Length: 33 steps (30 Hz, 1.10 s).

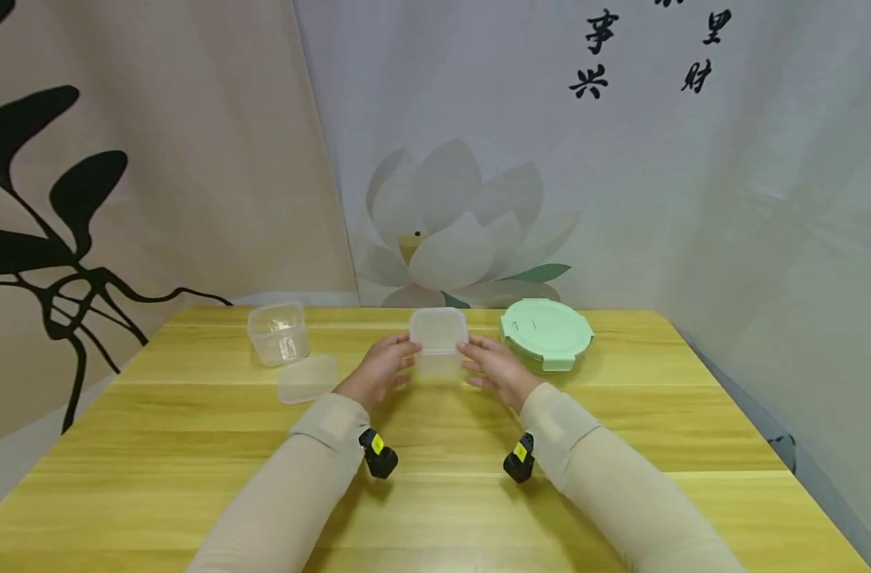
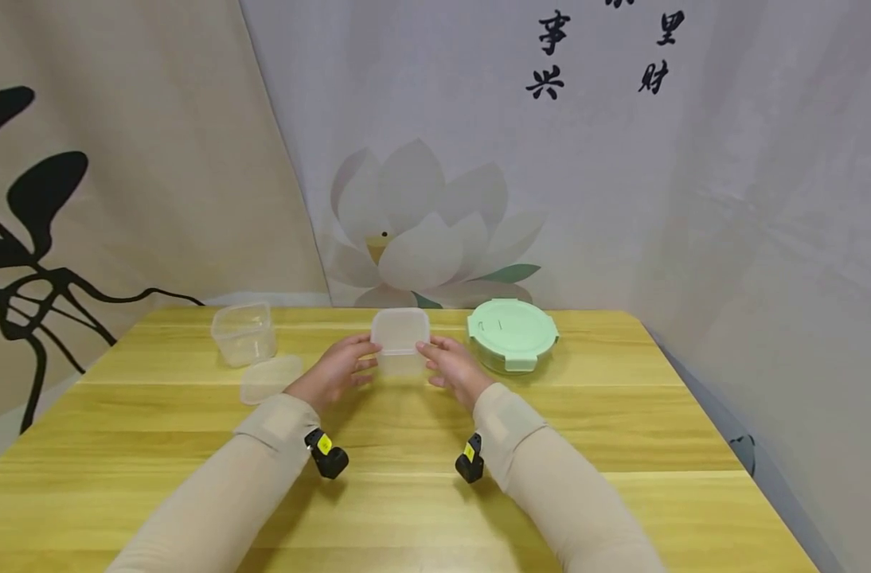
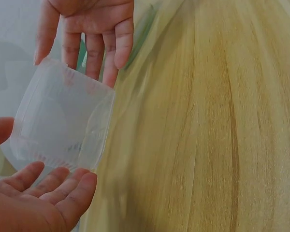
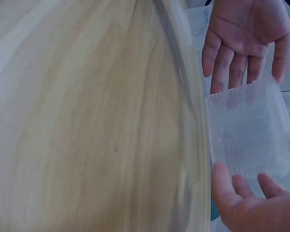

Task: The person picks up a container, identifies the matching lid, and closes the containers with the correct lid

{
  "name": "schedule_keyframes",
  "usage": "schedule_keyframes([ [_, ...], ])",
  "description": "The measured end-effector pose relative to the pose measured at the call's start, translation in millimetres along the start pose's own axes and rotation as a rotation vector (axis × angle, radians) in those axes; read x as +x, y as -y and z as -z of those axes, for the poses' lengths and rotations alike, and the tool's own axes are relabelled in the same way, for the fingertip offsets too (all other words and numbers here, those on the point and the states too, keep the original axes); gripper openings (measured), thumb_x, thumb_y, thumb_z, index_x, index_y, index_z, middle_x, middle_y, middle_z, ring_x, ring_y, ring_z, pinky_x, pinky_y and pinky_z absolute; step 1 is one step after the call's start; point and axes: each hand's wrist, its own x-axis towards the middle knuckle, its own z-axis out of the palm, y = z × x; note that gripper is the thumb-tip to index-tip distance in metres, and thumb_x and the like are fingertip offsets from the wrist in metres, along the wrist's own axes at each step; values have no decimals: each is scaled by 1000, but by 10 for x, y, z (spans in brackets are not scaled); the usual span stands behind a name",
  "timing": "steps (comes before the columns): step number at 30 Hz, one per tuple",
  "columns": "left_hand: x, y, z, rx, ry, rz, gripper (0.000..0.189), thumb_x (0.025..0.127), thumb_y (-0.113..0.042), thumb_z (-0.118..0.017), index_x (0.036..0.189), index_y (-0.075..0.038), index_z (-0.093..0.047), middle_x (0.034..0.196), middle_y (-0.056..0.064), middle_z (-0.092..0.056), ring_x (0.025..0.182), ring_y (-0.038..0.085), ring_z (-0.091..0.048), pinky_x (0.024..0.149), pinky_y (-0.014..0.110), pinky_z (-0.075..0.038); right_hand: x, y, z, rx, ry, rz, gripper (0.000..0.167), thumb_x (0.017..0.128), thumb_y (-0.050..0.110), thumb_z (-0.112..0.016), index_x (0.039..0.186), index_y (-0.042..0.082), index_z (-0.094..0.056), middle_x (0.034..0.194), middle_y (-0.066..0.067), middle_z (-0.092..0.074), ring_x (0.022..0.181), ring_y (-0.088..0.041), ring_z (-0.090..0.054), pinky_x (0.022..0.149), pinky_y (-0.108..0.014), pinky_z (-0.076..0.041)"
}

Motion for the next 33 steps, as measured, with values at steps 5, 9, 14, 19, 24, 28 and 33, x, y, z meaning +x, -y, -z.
schedule_keyframes([
  [5,47,14,-3,-9,-13,14,53,98,-18,-51,145,0,-36,148,20,-37,137,41,-34,109,55,-32,40,-26,7,-4,14,3,55,101,29,-52,147,6,-35,150,-17,-36,136,-40,-36,106,-51,-37],
  [9,82,26,-1,-5,-18,20,52,99,-19,-50,145,0,-36,148,21,-37,136,41,-34,108,54,-33,56,-24,1,3,14,0,54,101,29,-52,147,5,-35,151,-18,-35,136,-40,-36,107,-52,-37],
  [14,100,34,-7,-4,-23,28,52,98,-19,-51,145,-1,-38,149,19,-36,136,41,-34,108,54,-33,68,-21,-5,7,4,-13,54,101,27,-51,147,4,-34,151,-19,-34,136,-41,-36,107,-52,-36],
  [19,139,46,-18,-7,-26,34,53,98,-19,-51,145,-2,-37,150,18,-36,137,40,-34,108,53,-34,81,-21,6,6,0,-23,55,101,27,-51,147,4,-33,152,-19,-32,136,-40,-35,107,-51,-36],
  [24,183,70,-26,-3,-32,36,52,98,-18,-50,145,0,-38,148,19,-37,135,40,-35,106,52,-36,103,-27,8,18,-14,-35,55,101,27,-52,147,4,-34,151,-19,-34,136,-40,-36,108,-51,-36],
  [28,190,72,-44,-5,-41,36,51,98,-17,-51,143,1,-39,147,19,-39,134,40,-36,105,52,-37,117,-35,8,24,-25,-43,55,101,27,-52,147,3,-34,150,-20,-36,135,-40,-37,108,-50,-36],
  [33,203,73,-52,5,-47,33,51,98,-17,-51,144,1,-39,147,19,-38,135,40,-36,105,52,-37,130,-49,12,28,-29,-48,56,100,27,-52,147,3,-34,150,-20,-36,135,-40,-37,108,-50,-36],
])
